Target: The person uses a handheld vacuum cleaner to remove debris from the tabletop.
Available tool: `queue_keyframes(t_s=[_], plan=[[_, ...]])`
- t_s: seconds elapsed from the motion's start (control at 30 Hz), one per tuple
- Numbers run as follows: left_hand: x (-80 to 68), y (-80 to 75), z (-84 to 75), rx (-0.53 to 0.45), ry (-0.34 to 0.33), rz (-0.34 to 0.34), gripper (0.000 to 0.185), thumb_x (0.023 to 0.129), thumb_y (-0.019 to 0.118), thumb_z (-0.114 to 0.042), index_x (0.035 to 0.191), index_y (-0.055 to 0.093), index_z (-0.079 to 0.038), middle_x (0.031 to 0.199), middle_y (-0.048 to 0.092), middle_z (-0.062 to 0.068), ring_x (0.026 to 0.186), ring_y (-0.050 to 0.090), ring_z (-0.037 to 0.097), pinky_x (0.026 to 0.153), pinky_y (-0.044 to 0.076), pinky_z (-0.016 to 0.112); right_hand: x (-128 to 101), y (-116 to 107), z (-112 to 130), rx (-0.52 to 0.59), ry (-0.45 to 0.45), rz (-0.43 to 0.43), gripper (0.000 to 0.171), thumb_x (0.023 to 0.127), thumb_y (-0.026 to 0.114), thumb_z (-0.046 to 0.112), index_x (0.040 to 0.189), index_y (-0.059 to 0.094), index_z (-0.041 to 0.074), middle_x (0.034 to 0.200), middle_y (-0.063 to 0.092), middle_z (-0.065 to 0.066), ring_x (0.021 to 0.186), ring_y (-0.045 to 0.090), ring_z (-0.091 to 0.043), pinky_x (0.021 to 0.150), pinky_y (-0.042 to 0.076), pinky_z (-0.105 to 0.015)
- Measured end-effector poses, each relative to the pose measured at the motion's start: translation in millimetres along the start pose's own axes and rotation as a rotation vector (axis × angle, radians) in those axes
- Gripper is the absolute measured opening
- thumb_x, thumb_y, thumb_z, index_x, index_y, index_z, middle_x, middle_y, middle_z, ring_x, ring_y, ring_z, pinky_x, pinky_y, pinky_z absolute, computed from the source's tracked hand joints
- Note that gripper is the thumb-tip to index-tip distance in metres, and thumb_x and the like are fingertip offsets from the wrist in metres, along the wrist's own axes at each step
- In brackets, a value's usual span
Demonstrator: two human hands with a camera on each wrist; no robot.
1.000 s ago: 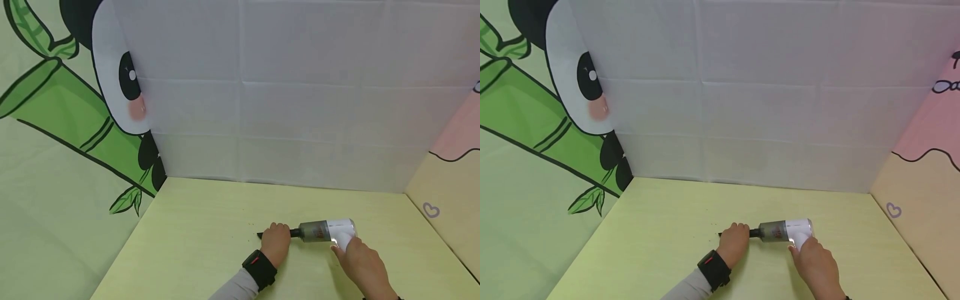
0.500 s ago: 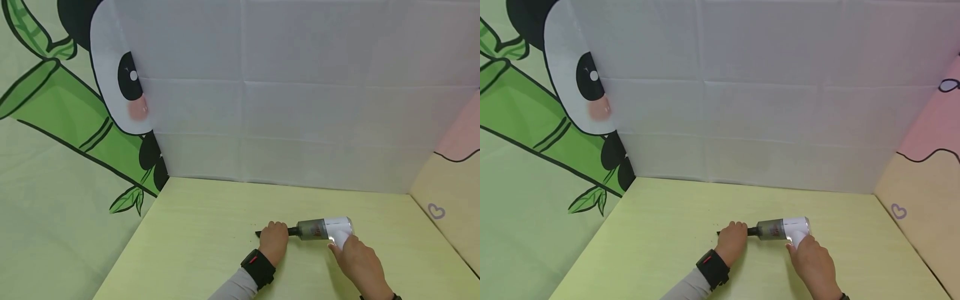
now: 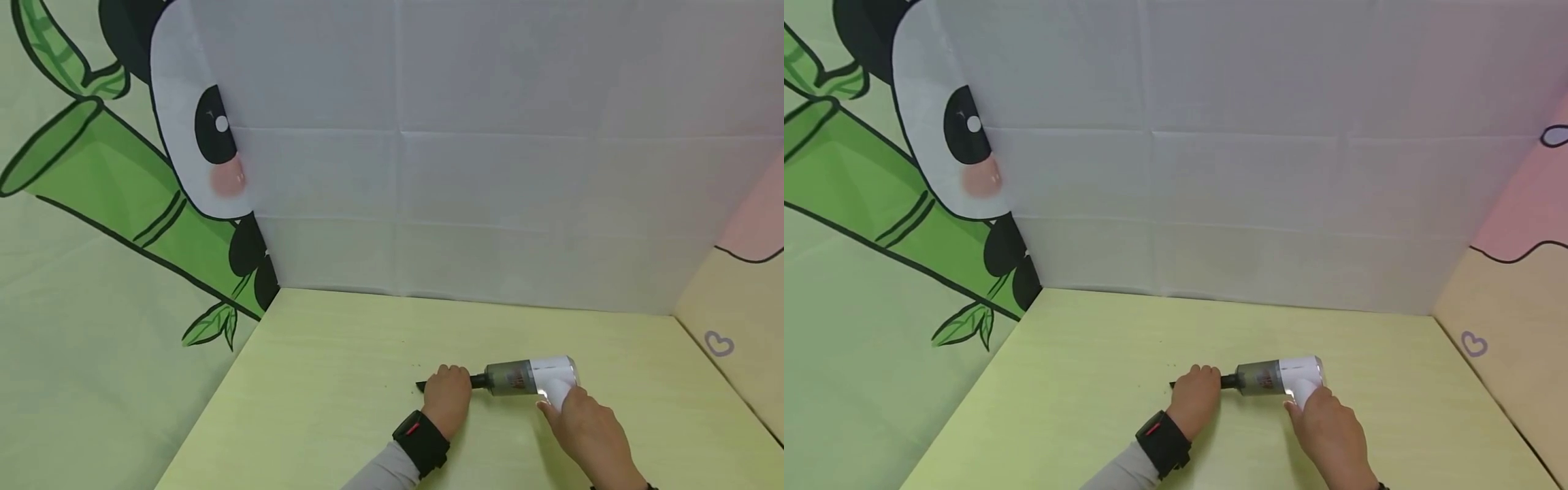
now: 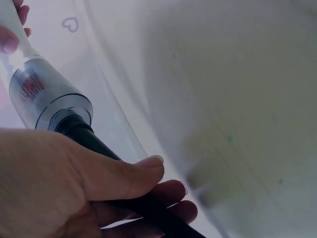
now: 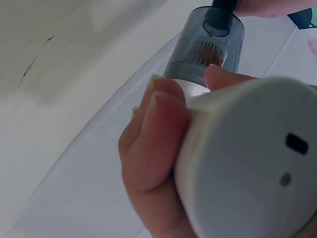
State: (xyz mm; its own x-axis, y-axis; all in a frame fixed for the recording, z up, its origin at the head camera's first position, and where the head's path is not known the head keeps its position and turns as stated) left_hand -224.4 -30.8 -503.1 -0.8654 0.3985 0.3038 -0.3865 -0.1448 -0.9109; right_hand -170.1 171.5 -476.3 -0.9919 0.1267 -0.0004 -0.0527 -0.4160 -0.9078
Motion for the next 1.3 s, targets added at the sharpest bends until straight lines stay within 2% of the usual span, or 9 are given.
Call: queue_keyframes(t_s=[0.3, 0.57, 0.73, 0.87, 1.0, 1.3], plan=[[-5.7, -1.6, 7.4, -0.022, -0.005, 0.016, 0.015, 0.094, 0.072, -0.027, 0.088, 0.067, -0.015, 0.076, 0.058, -0.001, 0.070, 0.055, 0.013, 0.059, 0.048, 0.022, -5, -2, 11, -0.009, 0.002, 0.014, 0.053, 0.096, 0.067, 0.040, 0.093, 0.051, -0.011, 0.072, 0.056, -0.010, 0.058, 0.049, -0.025, 0.051, 0.040, -0.039], [-7.8, -0.6, 4.8, 0.000, -0.018, -0.030, 0.019, 0.092, 0.075, -0.027, 0.081, 0.065, -0.015, 0.070, 0.055, -0.001, 0.067, 0.056, 0.012, 0.057, 0.048, 0.022, -6, -3, 11, -0.022, 0.009, 0.022, 0.057, 0.096, 0.067, 0.042, 0.098, 0.051, -0.014, 0.074, 0.058, -0.011, 0.060, 0.051, -0.026, 0.051, 0.042, -0.041], [-6.6, -1.4, 0.9, -0.001, -0.030, 0.002, 0.016, 0.092, 0.074, -0.027, 0.084, 0.068, -0.014, 0.071, 0.056, -0.001, 0.069, 0.058, 0.012, 0.058, 0.050, 0.021, -7, -4, 7, -0.023, 0.018, 0.045, 0.057, 0.096, 0.066, 0.043, 0.097, 0.051, -0.012, 0.074, 0.056, -0.009, 0.061, 0.049, -0.026, 0.053, 0.042, -0.040], [-2.5, -3.1, -5.4, -0.013, -0.028, 0.007, 0.014, 0.091, 0.075, -0.027, 0.086, 0.070, -0.015, 0.071, 0.058, -0.001, 0.069, 0.058, 0.011, 0.059, 0.050, 0.021, -7, -7, 1, -0.022, 0.022, 0.052, 0.058, 0.097, 0.065, 0.044, 0.096, 0.051, -0.012, 0.073, 0.055, -0.009, 0.060, 0.049, -0.026, 0.053, 0.041, -0.040], [5.5, -3.0, -10.8, -0.003, -0.015, -0.016, 0.016, 0.091, 0.076, -0.028, 0.084, 0.069, -0.016, 0.070, 0.057, -0.002, 0.068, 0.057, 0.010, 0.058, 0.049, 0.021, -3, -10, -6, -0.017, 0.031, 0.046, 0.059, 0.098, 0.063, 0.045, 0.097, 0.050, -0.013, 0.074, 0.056, -0.010, 0.061, 0.049, -0.027, 0.052, 0.041, -0.040], [22.5, 4.2, -12.9, -0.009, -0.011, -0.013, 0.016, 0.092, 0.075, -0.028, 0.084, 0.068, -0.015, 0.071, 0.058, -0.002, 0.068, 0.057, 0.011, 0.059, 0.050, 0.022, 9, -7, -11, -0.001, 0.010, -0.005, 0.056, 0.097, 0.064, 0.039, 0.094, 0.047, -0.015, 0.072, 0.054, -0.012, 0.059, 0.050, -0.027, 0.049, 0.041, -0.040]])
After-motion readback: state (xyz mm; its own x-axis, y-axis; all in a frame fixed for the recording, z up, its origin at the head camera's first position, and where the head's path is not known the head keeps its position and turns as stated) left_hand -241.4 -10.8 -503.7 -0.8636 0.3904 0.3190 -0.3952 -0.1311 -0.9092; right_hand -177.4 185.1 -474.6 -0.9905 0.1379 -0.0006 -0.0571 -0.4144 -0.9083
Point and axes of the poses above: each hand's wrist, its own x-axis towards the middle knuckle, its own y-axis out of the palm, z = x × y, the point moved 4 cm from there along x, towards the middle knuckle
